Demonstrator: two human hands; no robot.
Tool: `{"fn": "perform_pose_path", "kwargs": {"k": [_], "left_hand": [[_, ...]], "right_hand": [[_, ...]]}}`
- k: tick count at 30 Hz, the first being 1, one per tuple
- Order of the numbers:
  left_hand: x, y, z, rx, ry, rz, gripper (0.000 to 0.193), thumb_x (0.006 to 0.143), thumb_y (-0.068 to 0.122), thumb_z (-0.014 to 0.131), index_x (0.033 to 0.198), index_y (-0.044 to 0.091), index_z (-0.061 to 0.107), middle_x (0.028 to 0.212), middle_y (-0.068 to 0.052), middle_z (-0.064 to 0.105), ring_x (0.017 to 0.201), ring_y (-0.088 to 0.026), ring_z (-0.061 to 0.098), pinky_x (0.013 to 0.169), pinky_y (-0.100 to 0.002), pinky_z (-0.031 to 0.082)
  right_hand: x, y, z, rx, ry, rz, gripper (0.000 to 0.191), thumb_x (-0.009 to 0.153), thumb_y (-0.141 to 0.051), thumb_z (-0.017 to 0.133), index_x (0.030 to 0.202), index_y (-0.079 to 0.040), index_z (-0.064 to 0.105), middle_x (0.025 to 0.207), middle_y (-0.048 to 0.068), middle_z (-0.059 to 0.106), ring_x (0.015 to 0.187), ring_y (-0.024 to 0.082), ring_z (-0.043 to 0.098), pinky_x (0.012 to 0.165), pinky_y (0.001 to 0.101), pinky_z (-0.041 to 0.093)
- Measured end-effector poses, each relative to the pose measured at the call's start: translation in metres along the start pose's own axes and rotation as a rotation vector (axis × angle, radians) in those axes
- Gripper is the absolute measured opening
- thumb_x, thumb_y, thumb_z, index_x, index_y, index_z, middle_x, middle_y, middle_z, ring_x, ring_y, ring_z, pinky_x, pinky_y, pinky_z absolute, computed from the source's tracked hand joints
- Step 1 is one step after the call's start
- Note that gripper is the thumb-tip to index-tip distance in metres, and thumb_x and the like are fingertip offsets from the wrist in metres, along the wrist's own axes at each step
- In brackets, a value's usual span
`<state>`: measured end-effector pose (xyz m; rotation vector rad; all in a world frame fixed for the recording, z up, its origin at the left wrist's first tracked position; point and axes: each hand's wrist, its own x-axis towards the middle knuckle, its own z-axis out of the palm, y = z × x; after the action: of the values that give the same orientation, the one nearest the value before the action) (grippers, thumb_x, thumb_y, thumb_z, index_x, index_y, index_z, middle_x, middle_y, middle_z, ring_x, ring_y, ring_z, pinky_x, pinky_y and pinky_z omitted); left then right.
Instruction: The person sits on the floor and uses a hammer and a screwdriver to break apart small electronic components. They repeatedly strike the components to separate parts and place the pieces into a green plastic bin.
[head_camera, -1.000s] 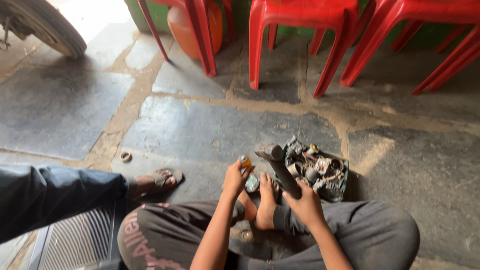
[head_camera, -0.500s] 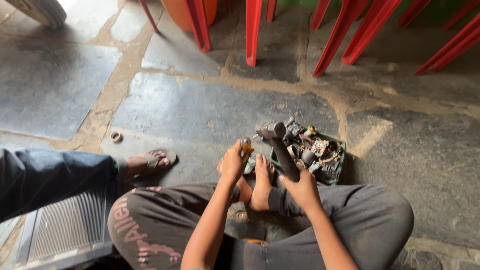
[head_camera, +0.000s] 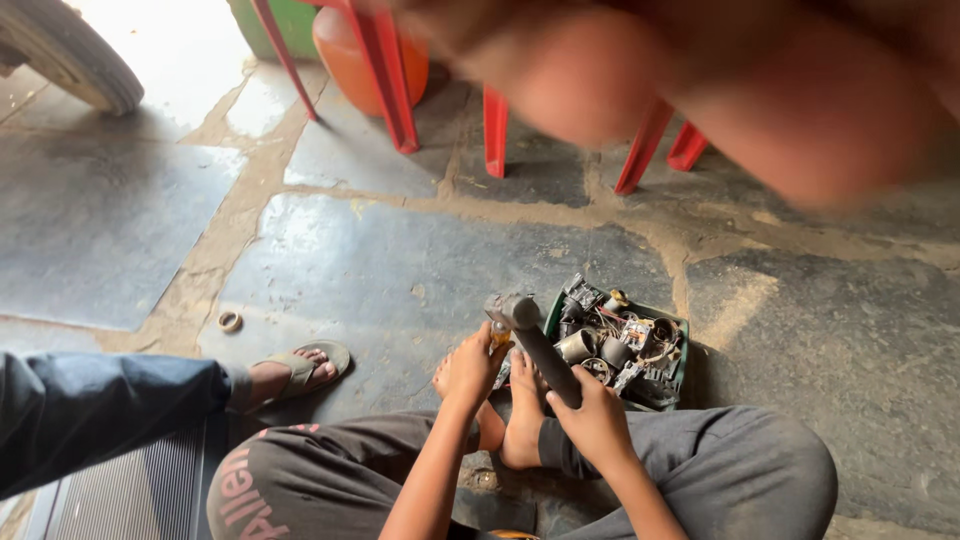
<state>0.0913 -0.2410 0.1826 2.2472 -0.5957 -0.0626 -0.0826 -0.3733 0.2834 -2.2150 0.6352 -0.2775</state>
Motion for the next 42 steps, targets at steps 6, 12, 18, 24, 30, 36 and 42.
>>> {"fn": "perform_pose_path", "kwargs": {"k": [6,12,18,24,30,36,42], "left_hand": [[0.006,-0.007,-0.019,-0.141,0.123,0.038,0.036,0.088,0.034,0.076,0.101,0.005,0.058,0.092,-0.021,0.074,0.088,-0.046,0.067,0.071,-0.052,0.052],[0.003,0.003,-0.027,-0.059,0.050,-0.027,0.034,0.088,0.034,0.076,0.102,0.007,0.060,0.089,-0.021,0.073,0.087,-0.047,0.067,0.071,-0.054,0.051],[-0.008,0.028,-0.028,-0.069,-0.028,0.013,0.030,0.088,0.028,0.072,0.109,0.009,0.060,0.091,-0.021,0.073,0.086,-0.046,0.068,0.071,-0.053,0.052],[-0.005,0.031,-0.036,-0.083,-0.003,0.027,0.033,0.087,0.028,0.076,0.105,0.006,0.059,0.092,-0.021,0.072,0.086,-0.048,0.067,0.070,-0.053,0.052],[0.009,0.018,-0.047,-0.214,0.113,0.018,0.030,0.085,0.020,0.073,0.110,0.007,0.062,0.094,-0.021,0.075,0.092,-0.045,0.069,0.074,-0.050,0.054],[0.005,0.010,-0.059,-0.219,0.125,-0.009,0.029,0.084,0.015,0.073,0.110,0.006,0.062,0.099,-0.020,0.075,0.096,-0.044,0.069,0.077,-0.048,0.055],[0.004,0.024,-0.076,-0.221,0.112,-0.023,0.027,0.087,0.022,0.075,0.105,0.006,0.062,0.094,-0.020,0.075,0.093,-0.044,0.070,0.075,-0.048,0.055]], "right_hand": [[-0.004,-0.026,-0.015,0.147,0.035,-0.146,0.048,0.071,-0.016,0.081,0.115,-0.003,0.067,0.093,0.018,0.076,0.086,0.032,0.076,0.076,0.0416,0.057],[-0.014,-0.050,-0.031,0.068,0.077,0.022,0.035,0.079,-0.023,0.081,0.106,-0.005,0.067,0.079,0.019,0.074,0.077,0.035,0.077,0.069,0.0444,0.059],[-0.015,-0.039,-0.032,-0.118,-0.093,-0.017,0.040,0.080,-0.028,0.080,0.108,-0.006,0.064,0.087,0.021,0.074,0.089,0.043,0.070,0.071,0.0497,0.056],[-0.020,-0.023,-0.032,-0.078,-0.033,0.013,0.048,0.075,-0.031,0.082,0.114,-0.010,0.065,0.088,0.018,0.076,0.088,0.039,0.074,0.072,0.0481,0.058],[-0.016,-0.028,-0.029,-0.090,-0.081,0.077,0.050,0.073,-0.030,0.083,0.118,-0.013,0.067,0.086,0.017,0.076,0.087,0.038,0.074,0.073,0.0467,0.056],[-0.021,-0.040,-0.024,-0.144,-0.179,0.177,0.052,0.075,-0.033,0.082,0.120,-0.012,0.065,0.083,0.017,0.076,0.087,0.036,0.076,0.075,0.0450,0.056],[-0.021,-0.040,-0.021,-0.084,-0.094,0.094,0.051,0.073,-0.033,0.083,0.117,-0.012,0.067,0.091,0.016,0.077,0.091,0.036,0.075,0.076,0.0458,0.057]]}}
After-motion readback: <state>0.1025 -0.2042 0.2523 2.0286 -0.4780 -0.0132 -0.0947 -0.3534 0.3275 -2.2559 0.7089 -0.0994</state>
